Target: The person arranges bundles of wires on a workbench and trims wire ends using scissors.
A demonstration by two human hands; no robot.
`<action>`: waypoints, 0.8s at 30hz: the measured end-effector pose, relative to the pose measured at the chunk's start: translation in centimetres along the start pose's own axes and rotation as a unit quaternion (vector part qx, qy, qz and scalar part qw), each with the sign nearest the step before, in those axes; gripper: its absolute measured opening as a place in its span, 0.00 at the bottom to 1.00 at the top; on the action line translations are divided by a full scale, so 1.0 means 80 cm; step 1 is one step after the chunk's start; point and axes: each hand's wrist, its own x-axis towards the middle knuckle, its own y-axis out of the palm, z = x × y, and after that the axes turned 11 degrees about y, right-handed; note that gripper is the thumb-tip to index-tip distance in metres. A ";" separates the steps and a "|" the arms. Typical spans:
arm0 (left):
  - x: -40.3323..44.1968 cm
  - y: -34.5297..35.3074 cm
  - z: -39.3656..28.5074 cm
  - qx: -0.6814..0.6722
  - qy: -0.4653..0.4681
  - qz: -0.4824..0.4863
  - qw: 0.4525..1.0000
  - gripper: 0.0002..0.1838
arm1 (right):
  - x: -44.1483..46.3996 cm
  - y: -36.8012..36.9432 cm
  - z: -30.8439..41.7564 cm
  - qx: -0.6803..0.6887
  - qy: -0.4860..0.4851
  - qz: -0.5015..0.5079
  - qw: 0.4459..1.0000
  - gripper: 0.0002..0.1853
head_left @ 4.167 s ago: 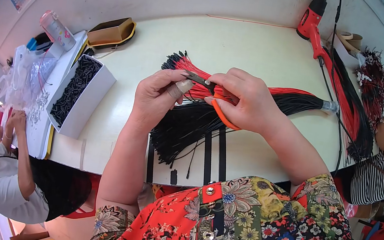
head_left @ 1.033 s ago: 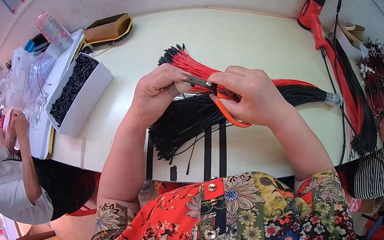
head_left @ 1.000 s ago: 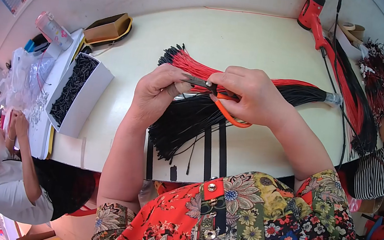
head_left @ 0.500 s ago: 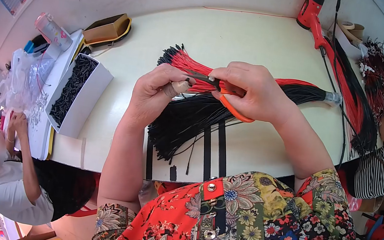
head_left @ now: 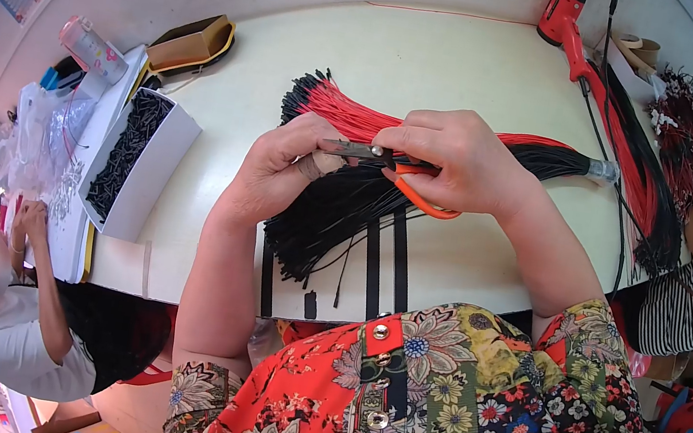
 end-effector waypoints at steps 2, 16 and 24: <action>-0.002 -0.002 0.000 -0.016 -0.011 0.009 1.000 0.05 | 0.000 -0.003 0.002 -0.023 -0.010 0.001 1.000 0.16; -0.001 -0.007 -0.004 -0.109 -0.064 0.059 0.990 0.06 | 0.000 -0.005 -0.003 -0.021 -0.026 0.043 0.999 0.12; -0.001 -0.008 -0.005 -0.121 -0.063 0.072 0.988 0.05 | -0.002 -0.003 -0.007 -0.031 -0.051 0.045 0.997 0.16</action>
